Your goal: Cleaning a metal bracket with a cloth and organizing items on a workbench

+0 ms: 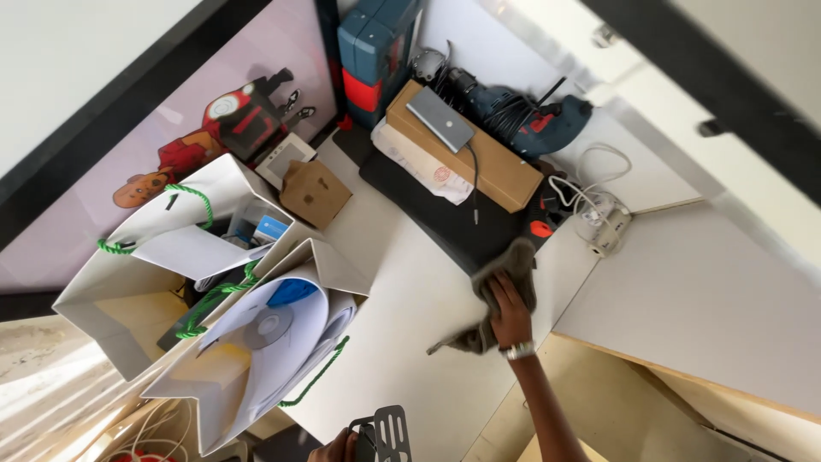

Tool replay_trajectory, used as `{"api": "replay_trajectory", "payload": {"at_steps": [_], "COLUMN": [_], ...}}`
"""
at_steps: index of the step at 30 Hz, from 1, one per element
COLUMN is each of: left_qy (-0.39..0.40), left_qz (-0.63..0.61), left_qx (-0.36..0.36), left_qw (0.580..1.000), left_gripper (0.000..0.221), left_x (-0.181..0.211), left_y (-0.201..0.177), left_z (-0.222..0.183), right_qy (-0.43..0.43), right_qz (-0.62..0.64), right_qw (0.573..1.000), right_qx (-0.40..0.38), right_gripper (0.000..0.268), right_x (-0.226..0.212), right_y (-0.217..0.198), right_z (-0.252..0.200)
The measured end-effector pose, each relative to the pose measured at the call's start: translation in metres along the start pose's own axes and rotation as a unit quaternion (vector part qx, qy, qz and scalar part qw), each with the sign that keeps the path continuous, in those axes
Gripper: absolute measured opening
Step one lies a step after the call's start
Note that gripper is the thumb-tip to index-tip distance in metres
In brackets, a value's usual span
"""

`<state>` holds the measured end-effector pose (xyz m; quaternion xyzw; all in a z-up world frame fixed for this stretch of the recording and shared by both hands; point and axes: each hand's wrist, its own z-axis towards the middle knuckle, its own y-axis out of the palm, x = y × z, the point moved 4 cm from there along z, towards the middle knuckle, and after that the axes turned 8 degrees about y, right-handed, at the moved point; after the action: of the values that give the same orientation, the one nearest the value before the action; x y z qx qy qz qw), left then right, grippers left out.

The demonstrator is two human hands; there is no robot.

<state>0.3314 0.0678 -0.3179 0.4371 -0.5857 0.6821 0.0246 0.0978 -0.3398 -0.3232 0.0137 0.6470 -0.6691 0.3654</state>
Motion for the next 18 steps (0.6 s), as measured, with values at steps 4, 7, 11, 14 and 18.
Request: {"api": "replay_trajectory", "payload": {"at_steps": [4,7,11,14,18], "left_qy": [-0.024,-0.041,0.040,0.039,-0.020], "left_qz": [0.020,0.037,0.048,0.062,0.072], "left_qx": [-0.055,-0.249,-0.159,-0.099,-0.070], "left_qw": [0.998,0.967,0.985,0.992,0.995], "left_gripper": [0.031,0.034,0.031,0.032,0.034], "left_x": [0.005,0.004,0.014,0.014,-0.004], "left_y": [0.015,0.033,0.031,0.015,0.006], "left_z": [0.008,0.006,0.002,-0.004,-0.014], "right_qy": [0.140,0.082,0.202,0.260,0.278], "right_qz": [-0.027,-0.097,-0.092,-0.070,-0.102], "right_qw": [0.990,0.991,0.975,0.963,0.954], "right_qx": [-0.025,0.036,0.012,0.020,0.034], "right_gripper": [0.073,0.051,0.060,0.064,0.067], "right_x": [0.021,-0.002,0.025,0.030,0.070], "right_y": [0.002,-0.004,0.015,0.017,0.034], "right_z": [-0.039,-0.017,0.011,0.031,0.059]}}
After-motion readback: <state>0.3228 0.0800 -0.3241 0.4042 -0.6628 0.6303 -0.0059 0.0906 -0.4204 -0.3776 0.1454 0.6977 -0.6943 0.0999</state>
